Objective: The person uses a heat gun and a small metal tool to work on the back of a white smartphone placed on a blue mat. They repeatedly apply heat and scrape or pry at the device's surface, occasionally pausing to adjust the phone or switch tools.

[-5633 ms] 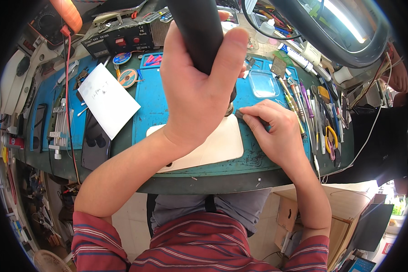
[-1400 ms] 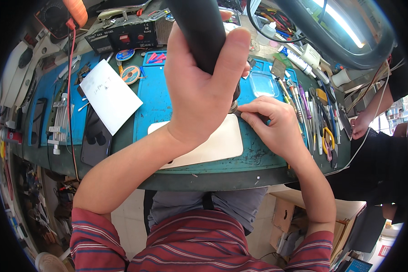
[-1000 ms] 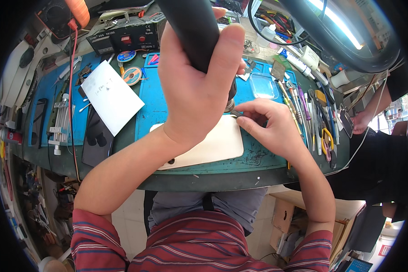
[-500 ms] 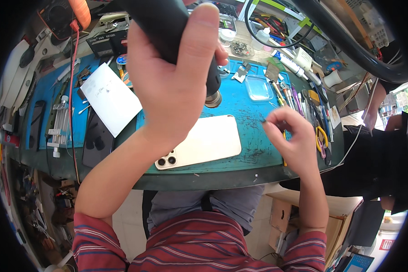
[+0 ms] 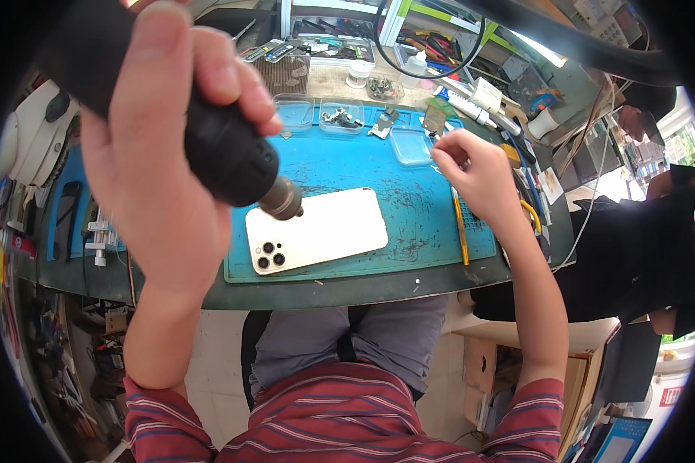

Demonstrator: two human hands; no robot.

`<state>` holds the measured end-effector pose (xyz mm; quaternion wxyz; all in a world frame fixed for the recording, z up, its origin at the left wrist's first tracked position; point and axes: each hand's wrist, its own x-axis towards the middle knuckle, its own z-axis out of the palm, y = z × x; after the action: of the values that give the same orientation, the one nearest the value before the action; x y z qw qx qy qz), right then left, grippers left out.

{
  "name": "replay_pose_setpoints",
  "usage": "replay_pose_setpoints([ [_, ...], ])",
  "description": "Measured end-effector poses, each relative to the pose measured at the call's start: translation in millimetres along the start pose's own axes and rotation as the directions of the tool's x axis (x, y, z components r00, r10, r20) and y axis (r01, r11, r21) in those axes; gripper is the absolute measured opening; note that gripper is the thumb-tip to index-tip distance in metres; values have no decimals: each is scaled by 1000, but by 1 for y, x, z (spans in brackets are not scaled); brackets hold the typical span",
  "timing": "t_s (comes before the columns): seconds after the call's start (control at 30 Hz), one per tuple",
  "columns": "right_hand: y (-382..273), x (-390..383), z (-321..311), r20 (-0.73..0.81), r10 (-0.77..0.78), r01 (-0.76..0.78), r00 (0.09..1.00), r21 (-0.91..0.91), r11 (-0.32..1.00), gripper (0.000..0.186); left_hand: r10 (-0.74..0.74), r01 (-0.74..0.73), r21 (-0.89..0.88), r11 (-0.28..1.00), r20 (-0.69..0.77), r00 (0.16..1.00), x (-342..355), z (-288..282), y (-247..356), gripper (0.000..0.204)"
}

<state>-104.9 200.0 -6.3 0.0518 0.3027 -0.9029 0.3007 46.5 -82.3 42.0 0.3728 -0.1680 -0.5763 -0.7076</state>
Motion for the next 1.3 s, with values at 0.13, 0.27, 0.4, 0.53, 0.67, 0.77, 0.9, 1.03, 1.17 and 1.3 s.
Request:
replay_pose_setpoints([
  [0.13, 12, 35, 13, 123, -97, 128, 988, -271, 954, 20, 12, -12, -2, 1000, -38, 999, -9, -13, 15, 47],
  [0.27, 20, 42, 12, 106, -191, 217, 976, -367, 905, 21, 28, -25, 72, 997, -39, 999, -12, -19, 28, 48],
  [0.4, 37, 25, -3, -24, -260, 237, 965, -340, 910, 15, 26, -24, 86, 996, -17, 1000, -13, -31, 35, 49],
  [0.53, 52, -21, -25, -70, -112, 61, 991, -508, 859, 16, 12, -13, 75, 997, 17, 1000, -15, -37, 38, 51],
  [0.67, 16, -40, -8, -54, -405, 340, 913, -448, 827, 30, -9, 7, 37, 999, 42, 999, -20, -30, 35, 52],
  [0.77, -32, -41, 24, 288, -477, 510, 830, -47, 859, 77, 6, -11, 83, 996, 58, 998, -21, -26, 32, 54],
  [0.9, -53, -28, 61, 297, -624, 629, 723, 92, 772, 86, 22, -30, 137, 990, 63, 998, -20, -21, 29, 55],
  [1.03, -50, -32, 61, 194, -569, 577, 799, 17, 816, 75, 25, -28, 152, 988, 19, 999, -21, -16, 35, 56],
  [1.17, -63, -57, 74, -3, -332, 324, 943, -209, 923, 65, 45, -40, 113, 993, -44, 998, -18, -14, 37, 55],
  [1.3, -63, -65, 71, -154, -315, 256, 937, -313, 914, 50, 56, -53, 98, 994, -35, 998, -13, -6, 39, 58],
])
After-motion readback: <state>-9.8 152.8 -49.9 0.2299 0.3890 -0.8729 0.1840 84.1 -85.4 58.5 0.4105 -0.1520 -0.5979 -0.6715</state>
